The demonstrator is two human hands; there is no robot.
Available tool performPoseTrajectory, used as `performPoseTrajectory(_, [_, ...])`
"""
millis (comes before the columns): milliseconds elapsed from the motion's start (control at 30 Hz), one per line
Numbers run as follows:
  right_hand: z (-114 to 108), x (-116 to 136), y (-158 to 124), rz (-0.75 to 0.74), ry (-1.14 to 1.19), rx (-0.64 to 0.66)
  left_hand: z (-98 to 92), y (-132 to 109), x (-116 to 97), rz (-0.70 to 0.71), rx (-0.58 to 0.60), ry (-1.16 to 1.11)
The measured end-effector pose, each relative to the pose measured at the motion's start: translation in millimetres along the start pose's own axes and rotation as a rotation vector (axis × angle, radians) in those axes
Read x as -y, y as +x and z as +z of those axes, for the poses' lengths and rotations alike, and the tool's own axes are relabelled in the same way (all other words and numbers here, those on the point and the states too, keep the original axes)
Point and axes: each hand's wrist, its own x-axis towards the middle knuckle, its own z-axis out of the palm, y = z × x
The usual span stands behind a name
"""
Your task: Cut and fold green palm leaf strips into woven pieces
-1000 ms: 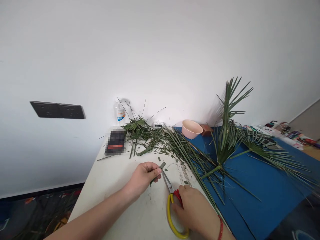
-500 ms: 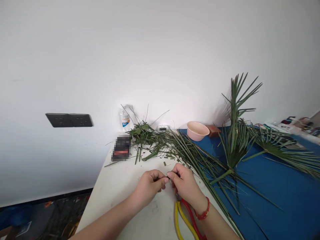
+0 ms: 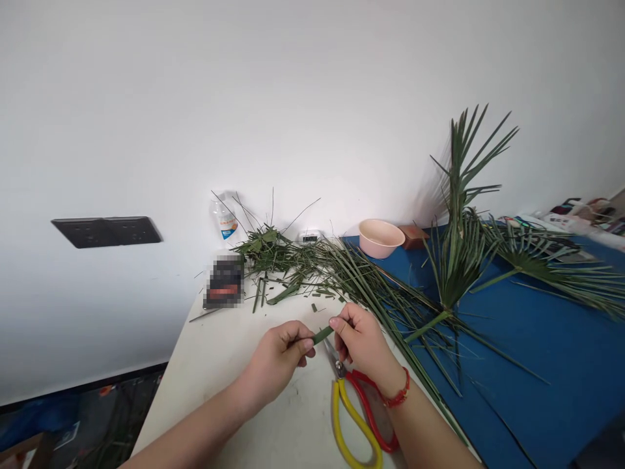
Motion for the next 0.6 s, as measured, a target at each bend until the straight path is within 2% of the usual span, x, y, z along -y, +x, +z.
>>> performPoseTrajectory(167, [-4.1,1.8,2.1,-0.03,0.02,-0.006,2.0,1.9,5.0,-0.049,-0.011,-0.025])
performPoseTrajectory(300, [-4.8,2.7,3.6,-0.017,0.035,-0.007,1.0,1.9,11.2,-0.052,-0.027,0.076])
performPoseTrajectory(467, [-4.9,2.4,3.1,-0.029,0.058,0.019,1.1,-4.2,10.7,0.085,-0.101,0.293])
performPoseTrajectory(600, [-7.5,-0.8,5.6,-0.037,0.072,0.018,3.0,-4.8,12.6,0.136,-0.083,0.251])
